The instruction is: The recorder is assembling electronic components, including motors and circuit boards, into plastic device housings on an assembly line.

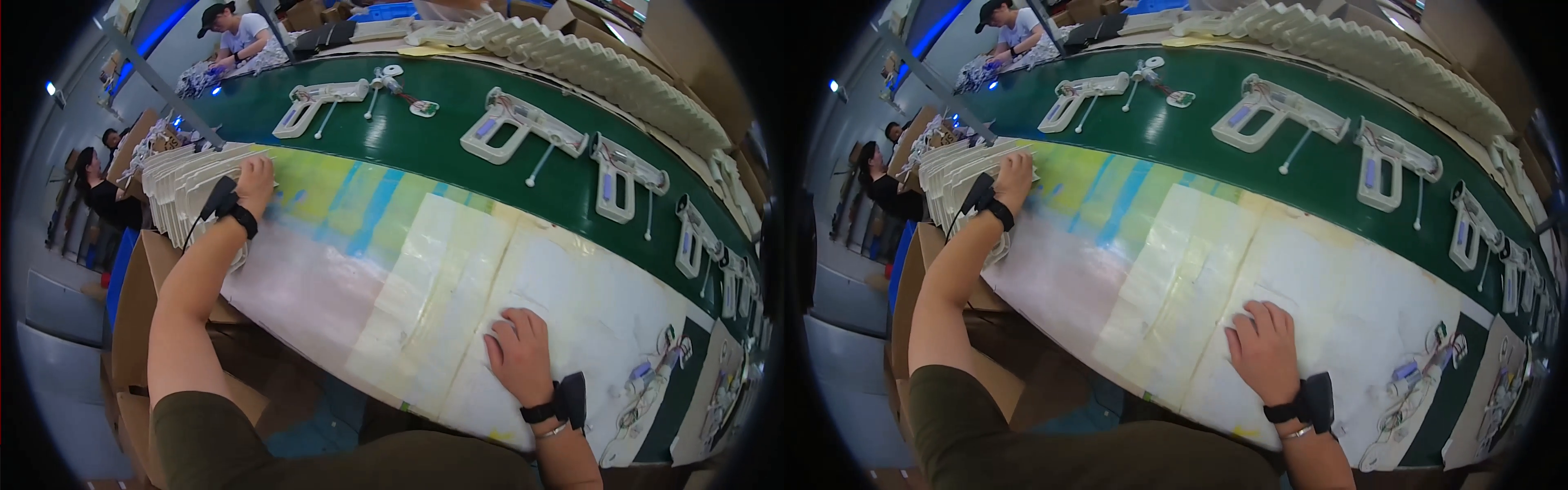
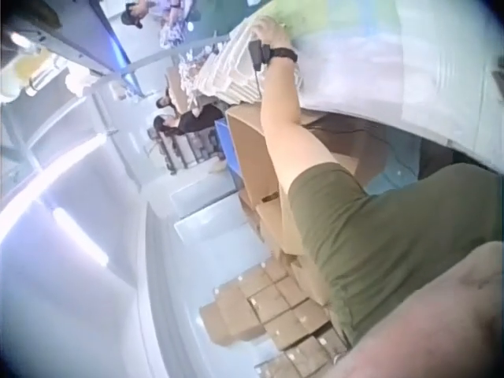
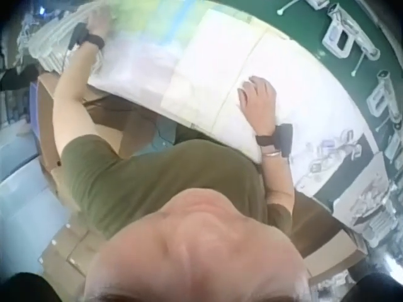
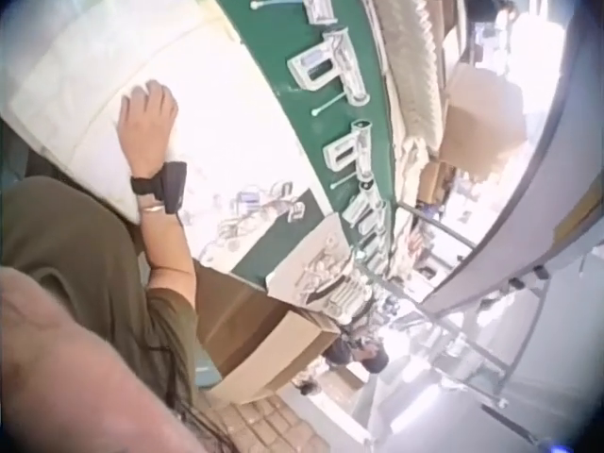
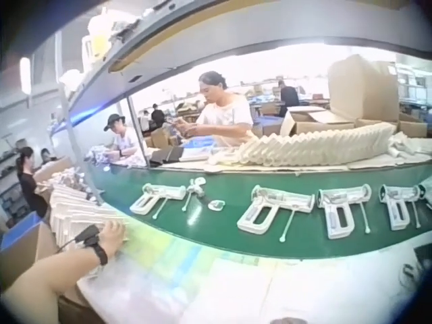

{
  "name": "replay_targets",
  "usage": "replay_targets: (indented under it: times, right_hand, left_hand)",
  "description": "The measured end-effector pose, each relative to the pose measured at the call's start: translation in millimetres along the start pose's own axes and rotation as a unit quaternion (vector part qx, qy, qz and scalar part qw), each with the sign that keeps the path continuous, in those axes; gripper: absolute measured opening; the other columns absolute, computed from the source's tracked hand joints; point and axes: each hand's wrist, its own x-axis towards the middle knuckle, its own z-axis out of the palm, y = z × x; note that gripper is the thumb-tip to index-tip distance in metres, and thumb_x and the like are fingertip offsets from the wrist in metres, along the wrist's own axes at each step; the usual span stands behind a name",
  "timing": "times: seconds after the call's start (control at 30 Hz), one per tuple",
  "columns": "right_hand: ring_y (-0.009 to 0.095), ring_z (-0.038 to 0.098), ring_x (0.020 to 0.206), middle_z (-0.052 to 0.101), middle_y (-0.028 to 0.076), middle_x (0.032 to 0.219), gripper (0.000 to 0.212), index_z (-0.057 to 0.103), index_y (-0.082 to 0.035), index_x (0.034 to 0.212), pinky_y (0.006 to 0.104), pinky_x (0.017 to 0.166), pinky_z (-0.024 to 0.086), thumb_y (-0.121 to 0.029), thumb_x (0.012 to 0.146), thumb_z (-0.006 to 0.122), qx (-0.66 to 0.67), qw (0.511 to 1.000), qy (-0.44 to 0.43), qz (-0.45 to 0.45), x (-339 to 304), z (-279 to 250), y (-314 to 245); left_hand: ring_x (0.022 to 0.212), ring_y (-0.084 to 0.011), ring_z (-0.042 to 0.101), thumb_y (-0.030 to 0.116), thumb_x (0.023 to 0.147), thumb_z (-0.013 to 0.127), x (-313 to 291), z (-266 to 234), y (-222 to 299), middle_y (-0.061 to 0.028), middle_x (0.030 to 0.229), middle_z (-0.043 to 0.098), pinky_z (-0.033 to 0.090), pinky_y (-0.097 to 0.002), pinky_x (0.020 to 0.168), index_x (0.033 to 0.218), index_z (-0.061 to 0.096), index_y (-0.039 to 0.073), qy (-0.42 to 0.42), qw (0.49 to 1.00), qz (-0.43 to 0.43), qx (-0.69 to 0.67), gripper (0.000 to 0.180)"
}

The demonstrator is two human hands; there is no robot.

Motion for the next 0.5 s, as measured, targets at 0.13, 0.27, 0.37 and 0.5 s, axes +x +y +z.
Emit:
replay_targets:
  times: [0.13, 0.27, 0.37, 0.5]
  right_hand:
    - [0.035, 0.053, 0.101, 0.054, 0.015, 0.113, 0.026, 0.061, -0.004, 0.095, 0.0419, 0.085, 0.044, -0.008, 0.071, 0.071, 0.011, 0.996, 0.084, -0.013, -4, -1, -4]
    - [0.036, 0.051, 0.105, 0.052, 0.017, 0.117, 0.029, 0.061, -0.004, 0.097, 0.0424, 0.088, 0.044, -0.009, 0.071, 0.072, 0.01, 0.986, 0.162, 0.026, -7, -1, -3]
    - [0.038, 0.048, 0.112, 0.049, 0.019, 0.123, 0.033, 0.061, -0.005, 0.103, 0.0457, 0.093, 0.041, -0.014, 0.073, 0.071, -0.006, 0.982, 0.178, 0.068, -5, -5, -2]
    - [0.039, 0.038, 0.126, 0.044, 0.019, 0.134, 0.045, 0.057, -0.008, 0.116, 0.0529, 0.101, 0.032, -0.027, 0.077, 0.069, -0.013, 0.996, 0.049, 0.072, -6, -12, 4]
  left_hand:
    - [0.095, -0.0268, 0.054, 0.015, 0.08, 0.053, 20, -58, -20, -0.0131, 0.105, 0.056, 0.045, -0.0397, 0.08, 0.115, 0.054, 0.004, -0.056, 0.936, 0.086, -0.338, 0.036]
    - [0.103, -0.0348, 0.053, 0.033, 0.067, 0.075, 39, -231, -16, -0.0198, 0.115, 0.051, 0.047, -0.041, 0.086, 0.127, 0.041, -0.002, 0.021, 0.746, 0.223, -0.627, 0.077]
    - [0.099, -0.0347, 0.055, 0.039, 0.075, 0.071, 37, -298, 16, -0.0202, 0.11, 0.054, 0.047, -0.0402, 0.086, 0.127, 0.043, -0.001, 0.106, 0.639, 0.343, -0.68, 0.072]
    - [0.085, -0.036, 0.062, 0.03, 0.087, 0.058, 158, -279, 25, -0.0149, 0.088, 0.067, 0.05, -0.0396, 0.076, 0.106, 0.061, -0.001, 0.086, 0.404, 0.332, -0.848, 0.036]
